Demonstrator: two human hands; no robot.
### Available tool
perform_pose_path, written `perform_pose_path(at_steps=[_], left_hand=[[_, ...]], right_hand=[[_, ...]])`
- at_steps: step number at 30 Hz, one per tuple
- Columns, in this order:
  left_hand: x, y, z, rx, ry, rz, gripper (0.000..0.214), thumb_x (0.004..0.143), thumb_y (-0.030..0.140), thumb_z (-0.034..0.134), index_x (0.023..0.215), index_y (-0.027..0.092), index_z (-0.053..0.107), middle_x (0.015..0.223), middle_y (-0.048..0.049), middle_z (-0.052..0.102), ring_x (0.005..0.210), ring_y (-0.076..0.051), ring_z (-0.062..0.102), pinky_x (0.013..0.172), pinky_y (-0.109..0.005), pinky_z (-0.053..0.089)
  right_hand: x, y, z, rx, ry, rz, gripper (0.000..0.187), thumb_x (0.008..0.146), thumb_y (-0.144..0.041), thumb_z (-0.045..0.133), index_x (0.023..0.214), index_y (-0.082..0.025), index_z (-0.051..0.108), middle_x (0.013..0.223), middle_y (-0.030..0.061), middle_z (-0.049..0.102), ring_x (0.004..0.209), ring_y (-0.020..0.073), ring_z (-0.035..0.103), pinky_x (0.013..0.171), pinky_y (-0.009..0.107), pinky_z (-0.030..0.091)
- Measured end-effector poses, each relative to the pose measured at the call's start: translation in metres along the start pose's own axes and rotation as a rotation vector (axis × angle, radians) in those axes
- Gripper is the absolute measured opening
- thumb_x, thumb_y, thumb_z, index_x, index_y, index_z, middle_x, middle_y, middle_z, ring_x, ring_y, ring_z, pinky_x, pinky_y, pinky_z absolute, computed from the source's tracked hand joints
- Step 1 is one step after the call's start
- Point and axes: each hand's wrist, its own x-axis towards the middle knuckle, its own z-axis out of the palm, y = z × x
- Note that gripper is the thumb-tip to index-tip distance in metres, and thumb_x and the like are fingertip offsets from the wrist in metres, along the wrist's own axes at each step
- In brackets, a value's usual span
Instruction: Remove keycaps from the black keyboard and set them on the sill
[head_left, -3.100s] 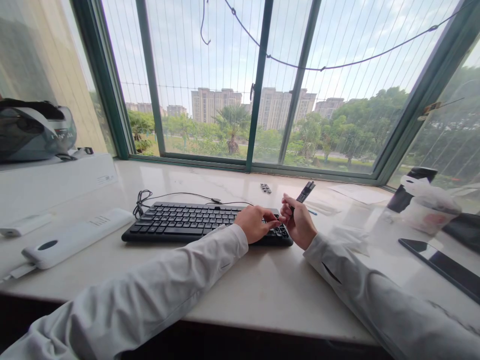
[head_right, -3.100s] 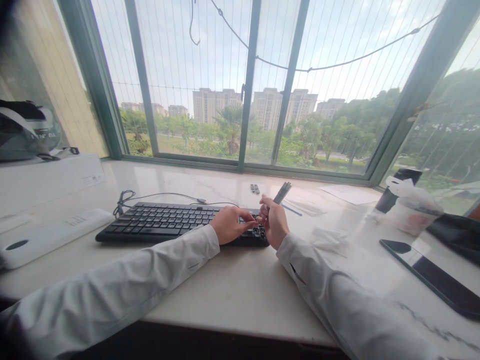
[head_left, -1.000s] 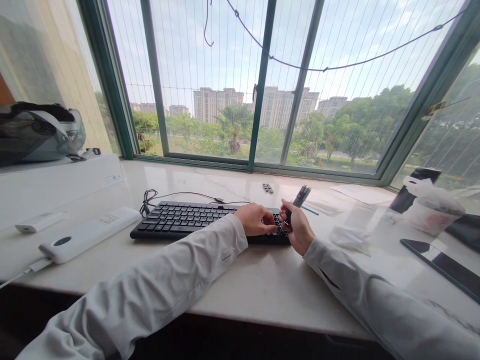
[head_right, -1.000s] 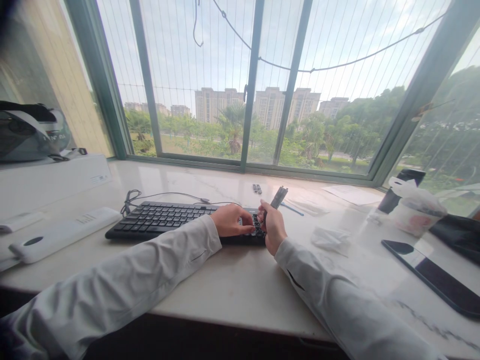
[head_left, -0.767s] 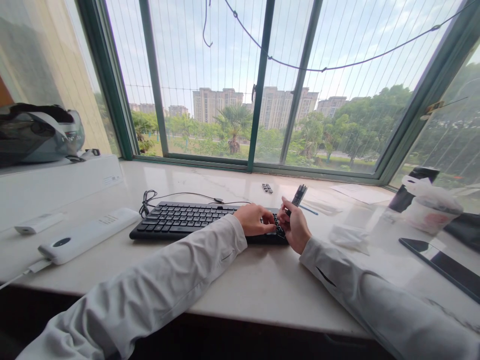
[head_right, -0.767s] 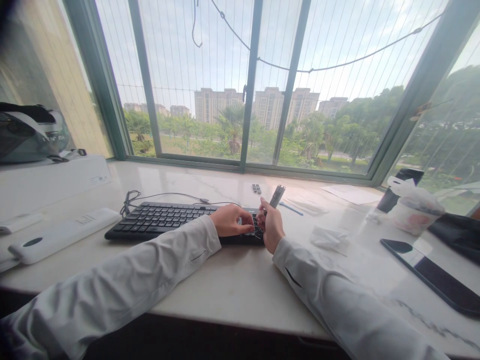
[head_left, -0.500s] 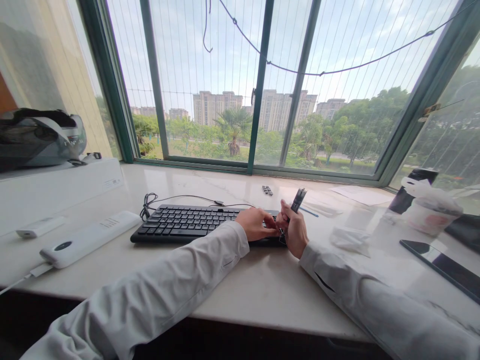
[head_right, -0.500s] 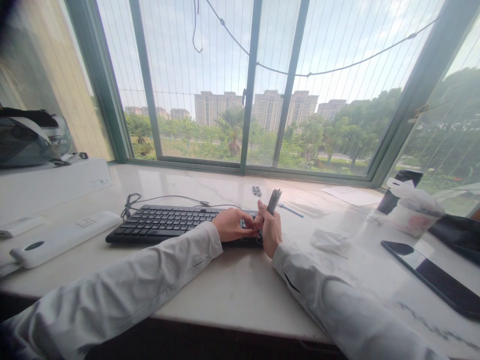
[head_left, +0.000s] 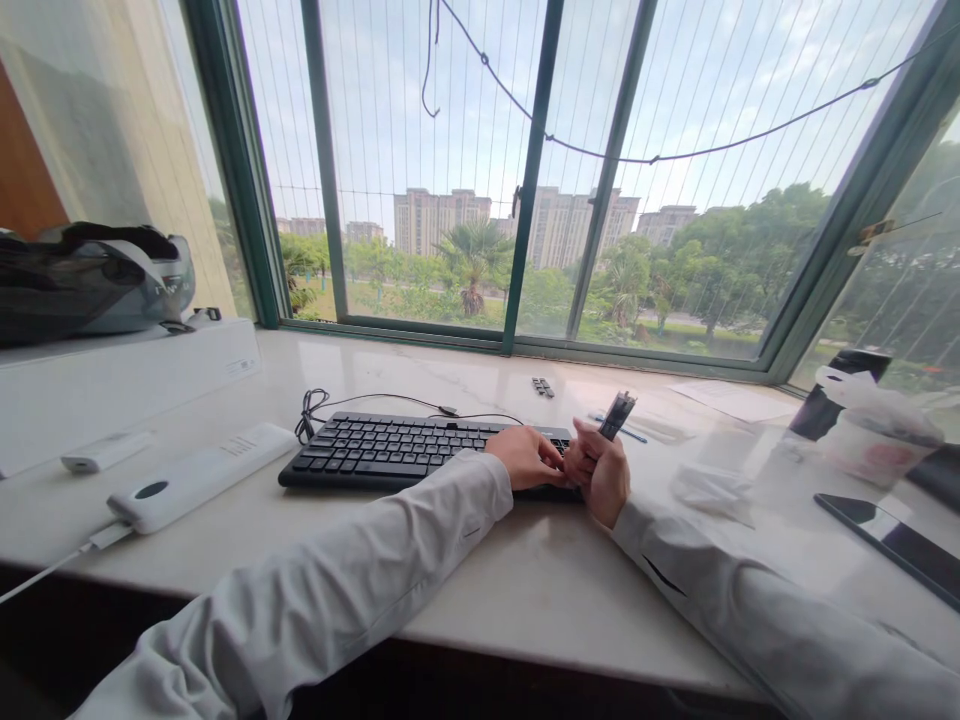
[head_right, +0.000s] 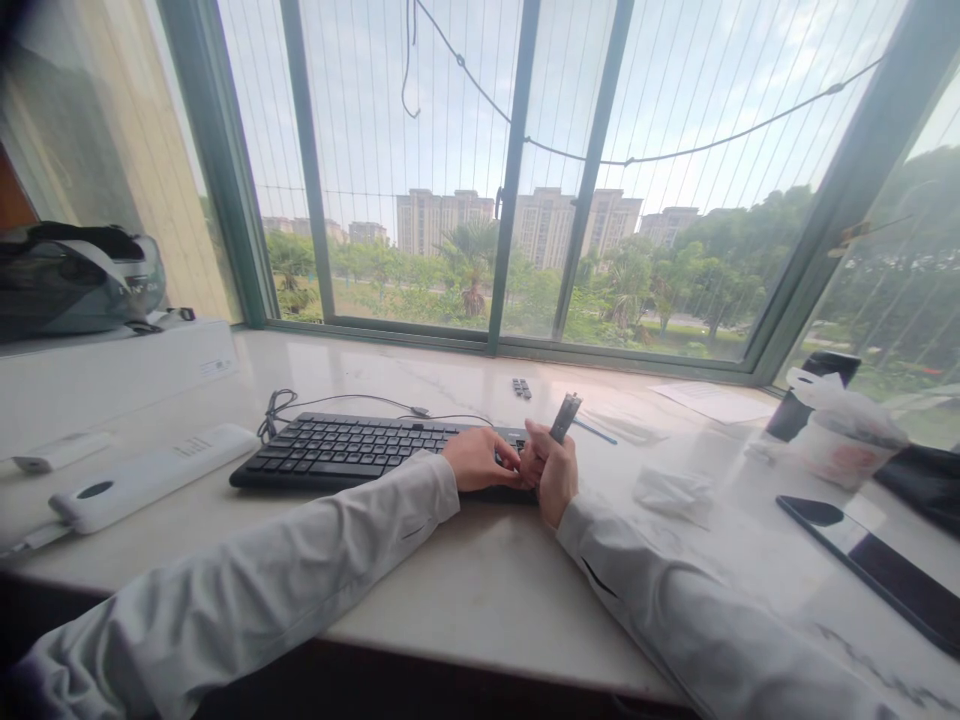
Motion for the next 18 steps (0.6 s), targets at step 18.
perform_pose_path(at_steps=[18], left_hand=[[-0.0007,-0.0016,-0.0008,-0.011,0.003,0.029,0.043,0.057,0.059,0.070,0.088,0.030,0.077,0.076,0.0042,0.070,0.070,-0.014,0.062,0.060,-0.022,0.043]], right_hand=[[-0.0075,0.0059,-0.0078,-0.130,0.019,-0.059,0.045,0.070,-0.035,0.066,0.041,-0.022,0.034,0.037,-0.0050,0.027,0.035,0.0073,0.023,0.036,0.026,0.018]])
